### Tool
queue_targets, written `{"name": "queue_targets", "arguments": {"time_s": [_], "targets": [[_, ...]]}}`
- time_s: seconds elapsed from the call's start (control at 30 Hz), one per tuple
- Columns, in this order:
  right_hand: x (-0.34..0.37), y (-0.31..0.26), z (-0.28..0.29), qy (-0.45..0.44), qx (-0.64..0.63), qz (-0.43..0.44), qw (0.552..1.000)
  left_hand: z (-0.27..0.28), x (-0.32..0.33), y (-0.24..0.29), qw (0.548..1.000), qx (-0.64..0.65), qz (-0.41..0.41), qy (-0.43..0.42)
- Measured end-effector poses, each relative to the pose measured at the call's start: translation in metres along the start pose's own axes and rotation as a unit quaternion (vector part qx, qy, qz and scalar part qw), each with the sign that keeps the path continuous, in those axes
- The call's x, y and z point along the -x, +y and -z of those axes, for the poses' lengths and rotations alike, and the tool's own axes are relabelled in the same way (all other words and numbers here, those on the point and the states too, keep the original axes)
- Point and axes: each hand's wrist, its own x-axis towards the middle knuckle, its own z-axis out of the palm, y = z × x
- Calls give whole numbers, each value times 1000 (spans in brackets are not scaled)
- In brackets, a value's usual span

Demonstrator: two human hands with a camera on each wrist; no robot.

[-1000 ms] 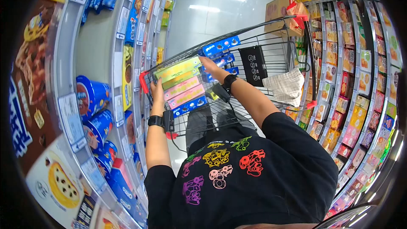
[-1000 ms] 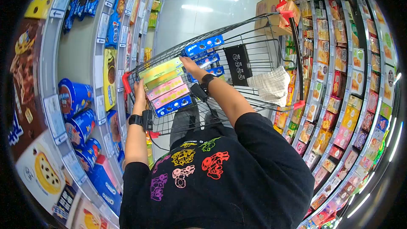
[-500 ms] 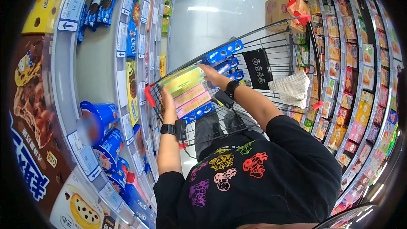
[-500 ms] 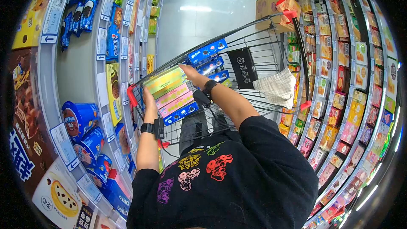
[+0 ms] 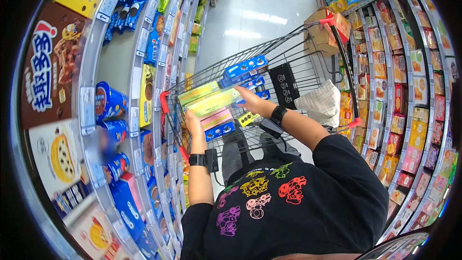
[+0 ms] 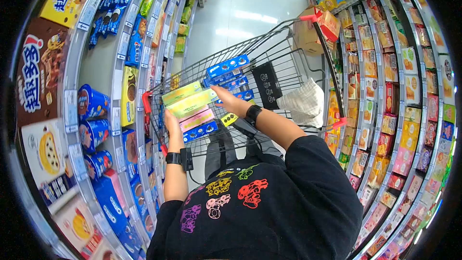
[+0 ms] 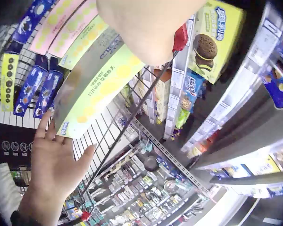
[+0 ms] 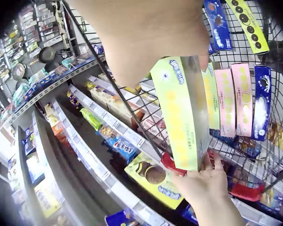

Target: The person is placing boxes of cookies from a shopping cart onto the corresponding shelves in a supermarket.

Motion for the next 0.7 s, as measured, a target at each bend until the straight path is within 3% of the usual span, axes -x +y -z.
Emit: {"name": "queue_targets", "arguments": {"time_s": [0.03,0.07,0.1,0.13,0.17,0.23,0.4,0.5,0.6,0.7], "targets": [[14,3,9,-10,146,93,985,-3,15,10,1000,-9,-9,16],[33,6,20,-18,286,185,940,-7,26,10,998,-27,-18,45],[55,3,22,-23,414,274,868,-9,40,17,998,-34,-27,47],[71,-1,19,-17,210,142,967,-12,56,25,997,-43,-37,48],[92,-11,12,43,-27,31,998,-14,74,37,996,-53,-47,49],[119,-7,23,77,-159,-8,984,-23,119,63,995,-24,-74,61],[178,24,67,47,-241,115,963,-46,247,123,982,1,-183,51],[232,9,71,47,-248,120,960,-48,295,136,899,-71,-423,93],[267,0,63,-12,-243,167,955,-34,361,171,841,-115,-514,123],[294,-4,45,-12,-227,136,964,-16,412,190,790,-145,-576,156]]}}
